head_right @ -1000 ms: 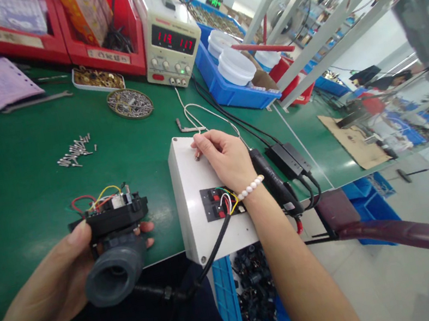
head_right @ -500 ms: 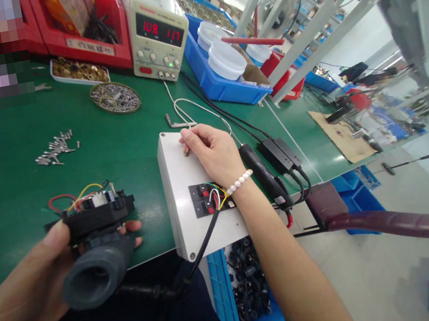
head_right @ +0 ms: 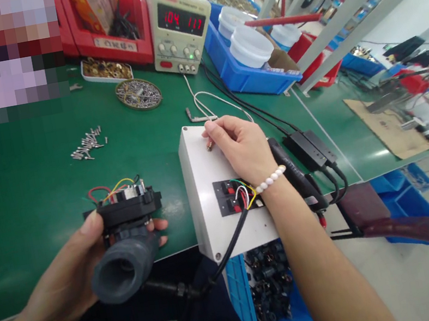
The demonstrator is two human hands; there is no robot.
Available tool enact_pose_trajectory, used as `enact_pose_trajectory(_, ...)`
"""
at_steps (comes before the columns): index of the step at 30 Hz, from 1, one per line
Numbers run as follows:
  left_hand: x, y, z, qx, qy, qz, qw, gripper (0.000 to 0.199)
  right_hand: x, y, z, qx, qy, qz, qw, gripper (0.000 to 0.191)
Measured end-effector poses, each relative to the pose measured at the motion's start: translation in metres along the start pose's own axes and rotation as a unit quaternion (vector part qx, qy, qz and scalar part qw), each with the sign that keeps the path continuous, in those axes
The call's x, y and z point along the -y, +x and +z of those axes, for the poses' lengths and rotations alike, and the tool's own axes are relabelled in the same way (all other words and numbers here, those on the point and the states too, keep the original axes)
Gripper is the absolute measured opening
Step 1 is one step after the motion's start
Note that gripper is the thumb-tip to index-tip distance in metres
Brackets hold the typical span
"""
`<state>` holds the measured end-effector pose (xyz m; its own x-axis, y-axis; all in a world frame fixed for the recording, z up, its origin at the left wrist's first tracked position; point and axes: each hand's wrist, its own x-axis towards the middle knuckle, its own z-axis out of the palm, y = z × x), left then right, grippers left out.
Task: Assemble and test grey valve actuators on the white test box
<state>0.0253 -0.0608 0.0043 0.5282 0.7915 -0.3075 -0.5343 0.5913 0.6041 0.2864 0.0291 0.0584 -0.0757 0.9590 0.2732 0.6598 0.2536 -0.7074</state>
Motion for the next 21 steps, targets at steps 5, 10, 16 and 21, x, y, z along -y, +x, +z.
enact_pose_trajectory(5,0.0001,-0.0004,-0.0021,0.014,-0.026,-0.015,0.999,0.041,0.0002,0.0004,-0.0005,0.000,-0.002,-0.002,1.000,0.043)
enact_pose_trajectory(10,0.0012,-0.0002,-0.0043,-0.013,-0.048,-0.034,0.998,0.044,-0.0008,0.0003,-0.0003,0.000,-0.008,-0.005,1.000,0.043)
enact_pose_trajectory(16,0.0011,-0.0014,-0.0048,-0.014,-0.050,-0.037,0.998,0.044,0.0005,0.0002,0.0000,-0.002,-0.014,-0.006,1.000,0.039)
enact_pose_trajectory(21,-0.0005,-0.0011,-0.0022,-0.013,-0.048,-0.039,0.998,0.047,0.0010,0.0005,-0.0002,-0.002,-0.004,-0.001,1.000,0.032)
